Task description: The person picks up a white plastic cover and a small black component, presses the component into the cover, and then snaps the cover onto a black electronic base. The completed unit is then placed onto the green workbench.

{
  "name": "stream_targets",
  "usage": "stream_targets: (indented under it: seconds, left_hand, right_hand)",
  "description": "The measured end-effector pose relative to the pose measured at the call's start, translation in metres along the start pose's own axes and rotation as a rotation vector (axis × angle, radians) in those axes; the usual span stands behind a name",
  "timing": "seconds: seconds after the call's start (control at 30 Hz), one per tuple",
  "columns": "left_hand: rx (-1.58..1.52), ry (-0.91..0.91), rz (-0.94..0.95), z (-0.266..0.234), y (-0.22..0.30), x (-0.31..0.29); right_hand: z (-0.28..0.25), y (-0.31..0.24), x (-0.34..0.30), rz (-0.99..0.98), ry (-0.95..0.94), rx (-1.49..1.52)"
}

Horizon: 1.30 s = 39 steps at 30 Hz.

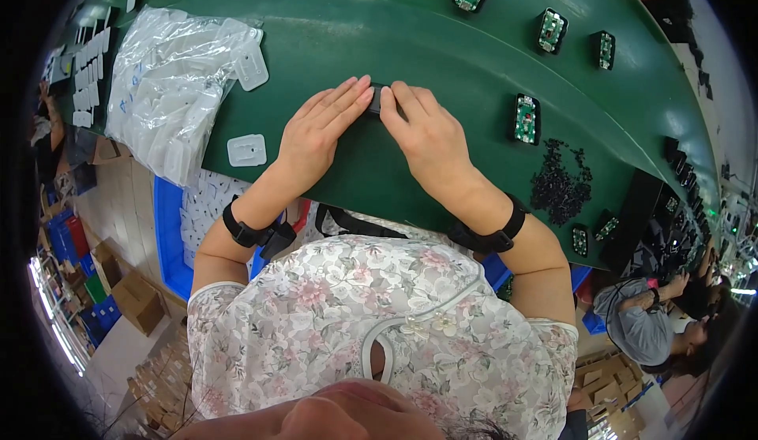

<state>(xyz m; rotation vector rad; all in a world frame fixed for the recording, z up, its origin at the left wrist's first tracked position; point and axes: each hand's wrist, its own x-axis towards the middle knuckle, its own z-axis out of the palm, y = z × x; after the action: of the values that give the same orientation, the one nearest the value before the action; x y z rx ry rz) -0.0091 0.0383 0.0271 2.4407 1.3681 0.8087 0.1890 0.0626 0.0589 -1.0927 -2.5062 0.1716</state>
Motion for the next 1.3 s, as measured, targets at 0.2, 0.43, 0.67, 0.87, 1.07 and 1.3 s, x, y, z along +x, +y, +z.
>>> stream_targets:
  seconds: [0.2, 0.43, 0.67, 0.87, 1.07, 1.3]
  left_hand:
    - [0.018, 0.087, 0.022, 0.002, 0.006, 0.008]
    - [-0.407, 0.064, -0.268, 0.008, -0.011, 0.037]
    - [-0.73, -0.054, -0.418, 0.003, 0.007, 0.036]
    - [-0.761, -0.064, -0.439, 0.009, 0.012, 0.054]
    - [-0.764, 0.06, -0.566, 0.02, -0.067, 0.122]
    - [-0.763, -0.186, -0.729, 0.023, -0.126, 0.182]
  right_hand:
    - [-0.012, 0.009, 0.009, 0.089, -0.04, 0.201]
    - [-0.012, 0.032, 0.011, 0.39, -0.053, 0.878]
    - [-0.015, 0.03, 0.0, 0.348, 0.021, 0.758]
    - [-0.019, 0.033, -0.007, 0.397, 0.086, 0.727]
    - [-0.069, 0.058, -0.033, 0.499, 0.421, 0.296]
    - [-0.104, 0.102, -0.132, 0.936, 0.197, -0.402]
